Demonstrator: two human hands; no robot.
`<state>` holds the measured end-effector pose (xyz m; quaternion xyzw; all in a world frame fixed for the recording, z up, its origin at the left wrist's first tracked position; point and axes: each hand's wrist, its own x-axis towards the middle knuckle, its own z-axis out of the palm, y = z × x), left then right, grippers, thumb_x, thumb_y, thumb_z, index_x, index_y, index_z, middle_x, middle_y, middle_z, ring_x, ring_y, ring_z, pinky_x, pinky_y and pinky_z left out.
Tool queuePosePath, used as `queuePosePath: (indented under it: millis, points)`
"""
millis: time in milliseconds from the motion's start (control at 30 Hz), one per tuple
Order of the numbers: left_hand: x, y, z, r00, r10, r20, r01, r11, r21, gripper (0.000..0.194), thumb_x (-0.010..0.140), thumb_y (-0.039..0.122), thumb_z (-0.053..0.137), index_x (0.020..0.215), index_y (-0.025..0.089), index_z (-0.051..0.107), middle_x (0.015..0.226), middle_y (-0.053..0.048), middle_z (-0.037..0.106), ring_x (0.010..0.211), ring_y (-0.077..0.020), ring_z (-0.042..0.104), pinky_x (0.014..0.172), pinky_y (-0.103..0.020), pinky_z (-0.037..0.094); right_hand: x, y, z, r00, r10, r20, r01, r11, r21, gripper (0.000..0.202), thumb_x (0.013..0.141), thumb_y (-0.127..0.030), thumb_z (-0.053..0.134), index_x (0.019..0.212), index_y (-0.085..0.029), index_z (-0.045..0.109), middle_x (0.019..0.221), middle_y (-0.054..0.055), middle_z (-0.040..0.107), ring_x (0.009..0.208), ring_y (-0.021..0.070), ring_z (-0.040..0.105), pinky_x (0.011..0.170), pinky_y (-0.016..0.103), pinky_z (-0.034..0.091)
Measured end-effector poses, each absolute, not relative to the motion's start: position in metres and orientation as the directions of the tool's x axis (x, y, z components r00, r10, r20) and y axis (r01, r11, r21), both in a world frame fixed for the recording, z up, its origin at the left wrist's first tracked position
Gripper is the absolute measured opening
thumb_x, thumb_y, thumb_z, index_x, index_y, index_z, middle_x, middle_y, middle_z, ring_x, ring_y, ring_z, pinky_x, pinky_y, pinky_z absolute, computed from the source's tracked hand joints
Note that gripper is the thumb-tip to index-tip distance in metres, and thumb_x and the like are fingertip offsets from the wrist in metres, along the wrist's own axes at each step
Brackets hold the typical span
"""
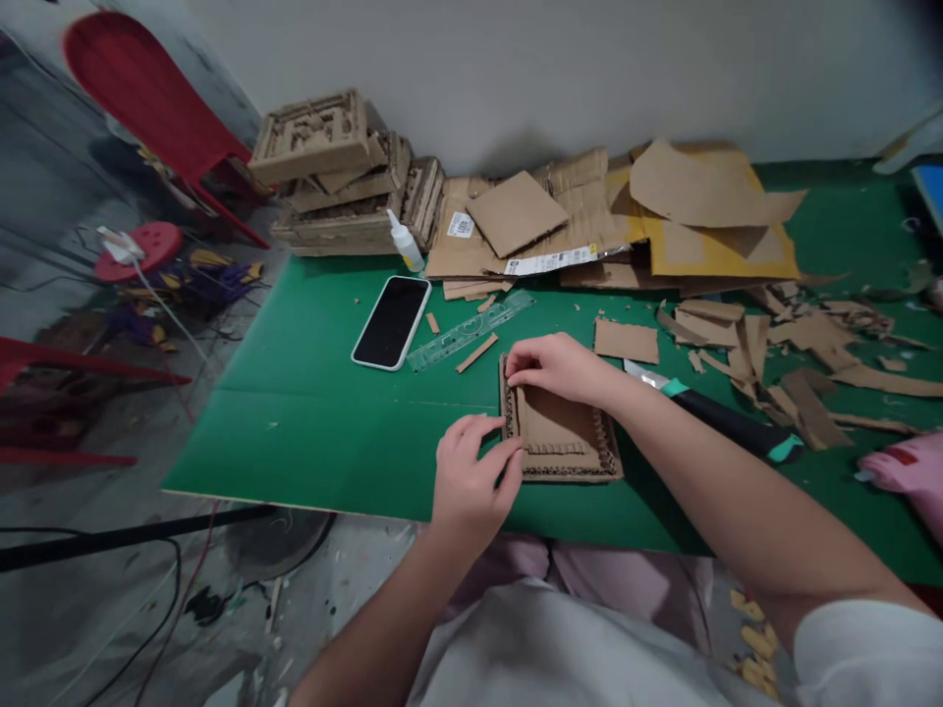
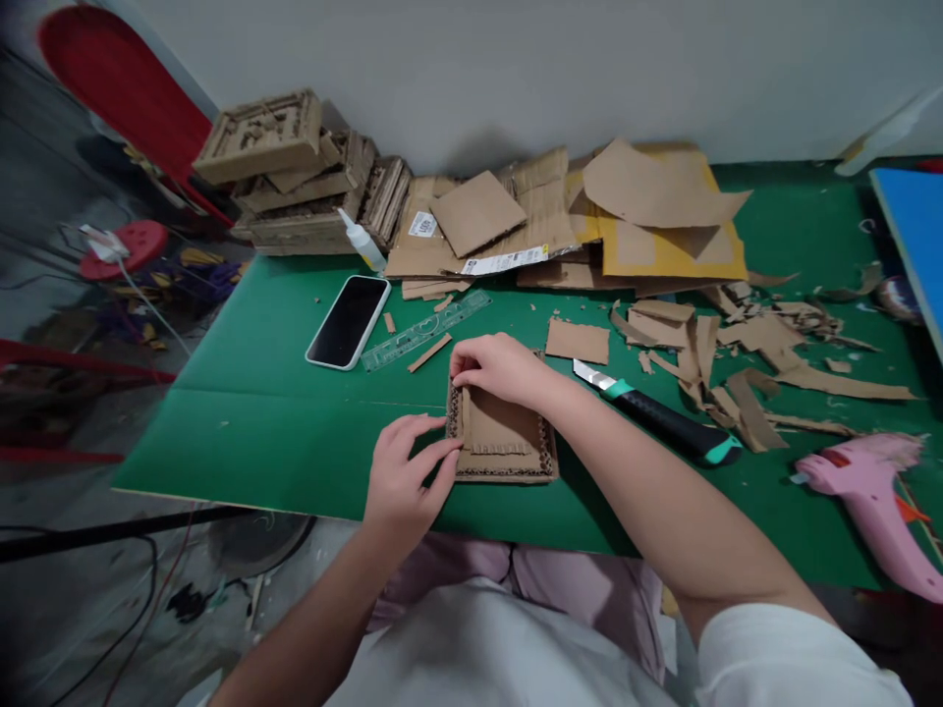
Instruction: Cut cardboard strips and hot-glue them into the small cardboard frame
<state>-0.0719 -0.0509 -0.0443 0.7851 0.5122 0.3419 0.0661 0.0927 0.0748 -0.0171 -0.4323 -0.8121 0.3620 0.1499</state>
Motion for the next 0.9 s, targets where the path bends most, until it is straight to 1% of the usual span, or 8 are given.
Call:
queuePosePath:
  millis: [67, 133, 300, 367, 500, 633, 767, 900]
  points:
    - [-0.071, -0.051, -0.046, 0.275, 0.847, 0.455, 0.771, -0.477, 0.423, 0.014, 0.078, 0.018, 0.058, 0.088, 0.021, 0.068, 0.103, -0.010, 0.061, 0.105, -0.0280, 0.052, 0.086, -0.046, 0.046, 0.093, 0.074, -0.017, -0.585, 0.809, -0.058, 0.601, 0.384, -0.701, 0.004, 0.076, -0.022, 0.062, 0.074, -0.021, 0.065, 0.071, -0.003, 0.067, 0.068, 0.0111, 0.058, 0.060, 0.022, 0.036]
    - [-0.070, -0.052, -0.046, 0.297, 0.844, 0.447, 0.776, -0.487, 0.402, 0.015, 0.079, 0.019, 0.057, 0.088, 0.022, 0.068, 0.105, -0.010, 0.060, 0.108, -0.0289, 0.051, 0.087, -0.047, 0.046, 0.094, 0.073, -0.017, -0.596, 0.802, -0.042, 0.599, 0.409, -0.689, 0.005, 0.077, -0.022, 0.061, 0.074, -0.021, 0.065, 0.073, -0.003, 0.068, 0.070, 0.0117, 0.059, 0.061, 0.022, 0.037]
    - [-0.070, -0.052, -0.048, 0.303, 0.839, 0.452, 0.778, -0.492, 0.391, 0.016, 0.080, 0.018, 0.056, 0.090, 0.021, 0.067, 0.106, -0.011, 0.059, 0.108, -0.0285, 0.052, 0.086, -0.047, 0.047, 0.104, 0.074, -0.013, -0.548, 0.834, 0.061, 0.598, 0.441, -0.669, 0.012, 0.082, -0.023, 0.055, 0.082, -0.021, 0.067, 0.086, 0.001, 0.069, 0.080, 0.0149, 0.061, 0.070, 0.025, 0.041]
    - [-0.070, -0.052, -0.048, 0.311, 0.836, 0.452, 0.776, -0.498, 0.388, 0.016, 0.080, 0.018, 0.055, 0.091, 0.021, 0.067, 0.106, -0.011, 0.059, 0.108, -0.0288, 0.052, 0.086, -0.047, 0.048, 0.109, 0.073, -0.011, -0.521, 0.850, 0.079, 0.620, 0.440, -0.650, 0.014, 0.083, -0.023, 0.054, 0.085, -0.021, 0.067, 0.088, 0.003, 0.069, 0.083, 0.0159, 0.060, 0.072, 0.026, 0.042]
    - [-0.070, -0.052, -0.049, 0.320, 0.833, 0.451, 0.773, -0.505, 0.385, 0.017, 0.080, 0.018, 0.055, 0.092, 0.020, 0.067, 0.107, -0.012, 0.058, 0.109, -0.0290, 0.052, 0.086, -0.046, 0.048, 0.116, 0.069, -0.012, -0.574, 0.819, 0.016, 0.675, 0.484, -0.557, 0.017, 0.083, -0.022, 0.054, 0.087, -0.021, 0.070, 0.087, 0.004, 0.064, 0.081, 0.0160, 0.059, 0.071, 0.026, 0.042]
    - [-0.070, -0.053, -0.049, 0.309, 0.824, 0.474, 0.770, -0.510, 0.384, 0.017, 0.078, 0.015, 0.057, 0.092, 0.019, 0.066, 0.107, -0.011, 0.059, 0.108, -0.0284, 0.053, 0.087, -0.045, 0.048, 0.115, 0.064, -0.016, -0.635, 0.770, -0.057, 0.690, 0.533, -0.490, 0.024, 0.086, -0.023, 0.050, 0.100, -0.027, 0.068, 0.093, 0.003, 0.060, 0.079, 0.0146, 0.058, 0.067, 0.024, 0.041]
    - [-0.073, -0.058, -0.047, 0.274, 0.808, 0.522, 0.773, -0.508, 0.380, 0.016, 0.076, 0.014, 0.059, 0.090, 0.020, 0.065, 0.105, -0.010, 0.058, 0.108, -0.0271, 0.052, 0.089, -0.045, 0.047, 0.113, 0.062, -0.018, -0.641, 0.767, -0.037, 0.688, 0.552, -0.472, 0.025, 0.087, -0.023, 0.048, 0.101, -0.028, 0.068, 0.095, 0.003, 0.060, 0.081, 0.0148, 0.058, 0.066, 0.024, 0.040]
    - [-0.074, -0.062, -0.044, 0.315, 0.806, 0.501, 0.776, -0.522, 0.353, 0.014, 0.075, 0.018, 0.060, 0.087, 0.022, 0.065, 0.106, -0.009, 0.058, 0.110, -0.0285, 0.052, 0.089, -0.046, 0.046, 0.112, 0.061, -0.022, -0.647, 0.762, -0.017, 0.688, 0.574, -0.445, 0.025, 0.087, -0.024, 0.048, 0.099, -0.029, 0.069, 0.093, 0.003, 0.060, 0.079, 0.0143, 0.057, 0.064, 0.024, 0.038]
